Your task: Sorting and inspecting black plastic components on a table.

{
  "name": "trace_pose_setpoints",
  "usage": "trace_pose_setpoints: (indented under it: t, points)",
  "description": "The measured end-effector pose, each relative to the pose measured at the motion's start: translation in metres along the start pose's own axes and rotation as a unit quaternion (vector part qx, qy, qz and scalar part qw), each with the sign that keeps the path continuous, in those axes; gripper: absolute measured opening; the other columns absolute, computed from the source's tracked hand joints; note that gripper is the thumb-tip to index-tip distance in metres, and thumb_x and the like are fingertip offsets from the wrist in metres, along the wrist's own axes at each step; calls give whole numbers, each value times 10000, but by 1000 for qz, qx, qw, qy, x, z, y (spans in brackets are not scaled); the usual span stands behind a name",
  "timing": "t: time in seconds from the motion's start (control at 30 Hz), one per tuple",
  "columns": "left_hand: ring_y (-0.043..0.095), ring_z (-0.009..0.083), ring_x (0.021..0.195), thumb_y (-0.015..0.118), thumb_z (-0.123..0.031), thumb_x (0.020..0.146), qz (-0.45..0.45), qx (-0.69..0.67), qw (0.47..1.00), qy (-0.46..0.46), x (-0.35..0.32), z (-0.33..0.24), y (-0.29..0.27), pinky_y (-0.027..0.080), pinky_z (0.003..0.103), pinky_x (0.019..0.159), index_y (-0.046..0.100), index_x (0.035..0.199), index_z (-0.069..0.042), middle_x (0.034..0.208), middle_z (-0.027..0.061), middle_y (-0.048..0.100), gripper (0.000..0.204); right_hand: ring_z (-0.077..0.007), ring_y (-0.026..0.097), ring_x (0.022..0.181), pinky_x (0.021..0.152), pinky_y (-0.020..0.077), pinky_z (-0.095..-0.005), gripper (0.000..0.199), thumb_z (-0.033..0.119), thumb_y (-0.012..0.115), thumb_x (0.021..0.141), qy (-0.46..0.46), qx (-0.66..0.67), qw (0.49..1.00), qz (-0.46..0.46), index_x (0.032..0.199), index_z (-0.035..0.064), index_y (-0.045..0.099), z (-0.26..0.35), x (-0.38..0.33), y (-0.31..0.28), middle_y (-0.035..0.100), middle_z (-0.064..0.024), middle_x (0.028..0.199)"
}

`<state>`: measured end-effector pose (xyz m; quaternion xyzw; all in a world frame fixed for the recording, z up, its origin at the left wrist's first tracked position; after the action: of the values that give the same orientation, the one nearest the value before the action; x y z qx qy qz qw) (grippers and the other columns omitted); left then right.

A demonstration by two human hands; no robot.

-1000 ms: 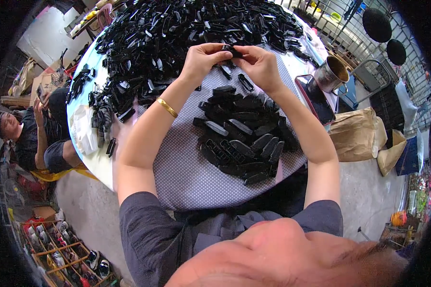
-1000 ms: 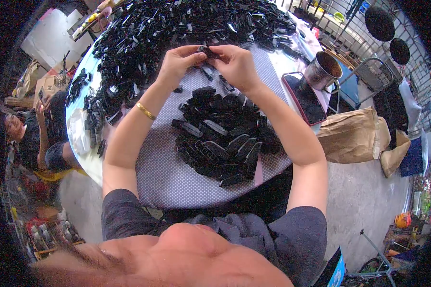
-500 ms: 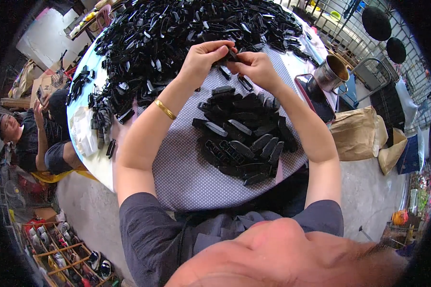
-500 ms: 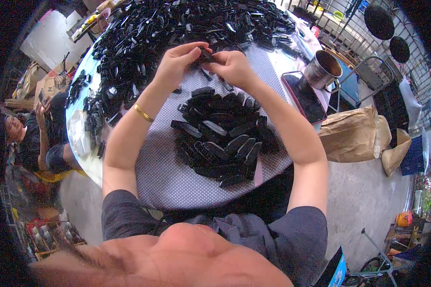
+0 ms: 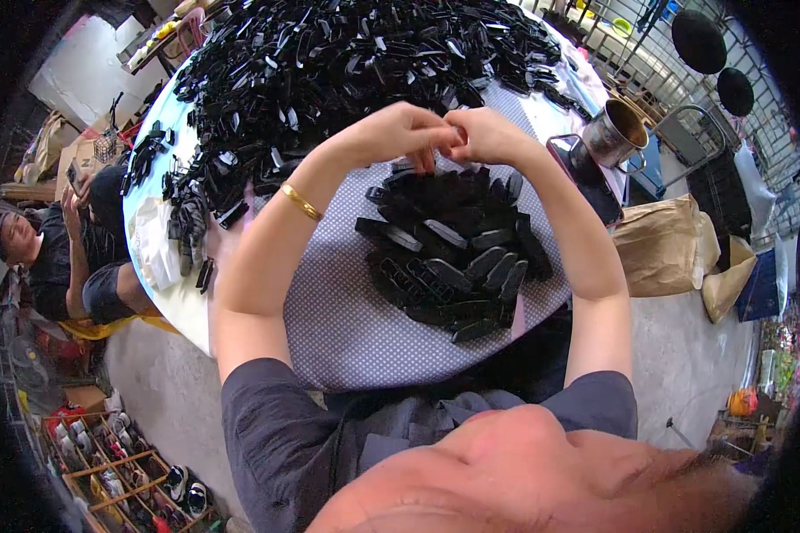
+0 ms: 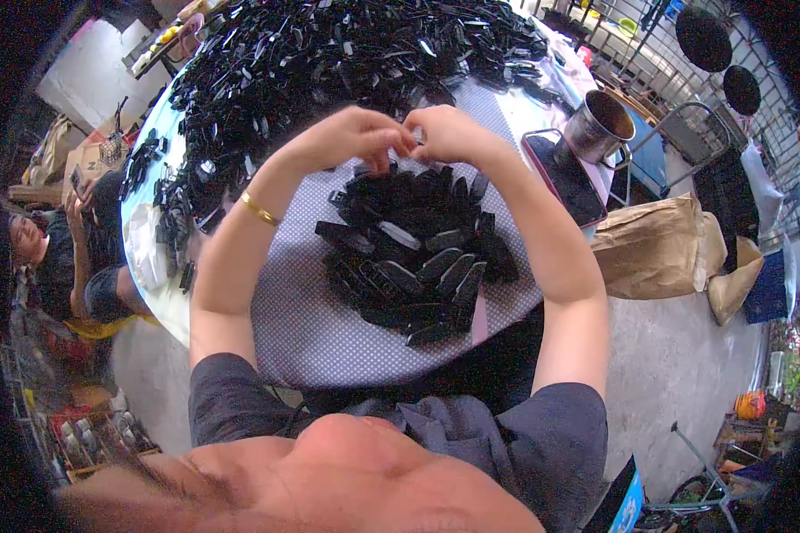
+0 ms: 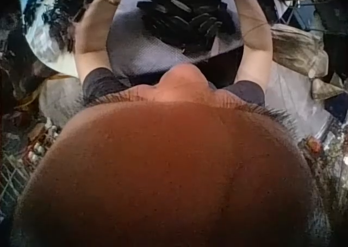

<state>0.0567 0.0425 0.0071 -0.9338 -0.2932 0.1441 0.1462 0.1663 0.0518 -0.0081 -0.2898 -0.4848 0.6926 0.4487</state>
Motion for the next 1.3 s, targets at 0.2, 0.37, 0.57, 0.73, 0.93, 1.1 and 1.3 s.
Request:
trace_pose_setpoints:
  t: [0.2, 0.37, 0.57, 0.73, 0.93, 1.1, 1.3]
  points:
    - [510, 296, 934, 616, -29, 689, -213, 442, 848, 200, 7, 26, -21, 432, 338, 852, 613, 1031, -83, 981, 96, 599, 346, -117, 603, 629, 592, 501, -221, 283, 147, 651, 767, 63, 360, 927, -83, 993, -9, 582, -27, 13, -3, 626, -88, 771]
    - [539, 260, 897, 707, -126, 660, -196, 448, 858, 160, 13, 17, -19, 450, 329, 805, 606, 903, -40, 909, 109, 606, 277, -137, 618, 790, 684, 515, -246, 289, 129, 631, 806, 10, 518, 829, -212, 1045, -23, 574, -24, 8, -13, 630, -83, 884]
    - [579, 154, 768, 774, -161, 639, -257, 75, 959, 95, 16, 42, -56, 481, 268, 682, 590, 907, 15, 854, 91, 605, 370, -121, 608, 819, 731, 503, -242, 293, 100, 641, 793, 2, 414, 897, -153, 1052, -24, 587, -6, 11, -4, 634, -83, 934]
    - [581, 121, 785, 671, -34, 743, -285, -146, 935, 150, 3, 25, -55, 473, 231, 693, 559, 1012, 18, 897, 68, 603, 295, -117, 613, 810, 748, 495, -237, 277, 70, 651, 776, -34, 377, 903, -204, 1029, -28, 598, -1, 7, -6, 646, -75, 903]
    - [579, 117, 779, 640, -10, 769, -253, -311, 900, 174, 5, 31, -56, 475, 228, 711, 571, 1095, 20, 902, 70, 618, 335, -121, 615, 812, 751, 498, -245, 274, 55, 669, 759, -54, 384, 880, -272, 1011, -34, 604, 16, -3, -20, 647, -96, 901]
    - [580, 106, 794, 661, -23, 755, -259, -128, 941, 176, 0, 13, -48, 480, 227, 736, 602, 1058, 25, 933, 71, 633, 312, -127, 620, 794, 711, 510, -242, 254, 53, 676, 756, -79, 334, 886, -312, 987, -33, 614, 14, -6, -22, 646, -99, 886]
    - [588, 113, 850, 646, -28, 773, -309, -163, 921, 173, 0, 17, -46, 479, 232, 786, 592, 1077, 26, 986, 88, 631, 314, -140, 626, 746, 672, 517, -246, 248, 60, 694, 742, -70, 161, 924, -339, 962, -29, 622, 21, -10, -26, 644, -93, 858]
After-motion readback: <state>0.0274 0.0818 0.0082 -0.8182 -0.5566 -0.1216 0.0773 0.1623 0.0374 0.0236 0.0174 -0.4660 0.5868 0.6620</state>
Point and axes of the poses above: each hand's wrist, its own x-axis towards the middle knuckle, its own y-axis out of the palm, z = x × y, the point moved 7 cm from there along x, towards the middle knuckle
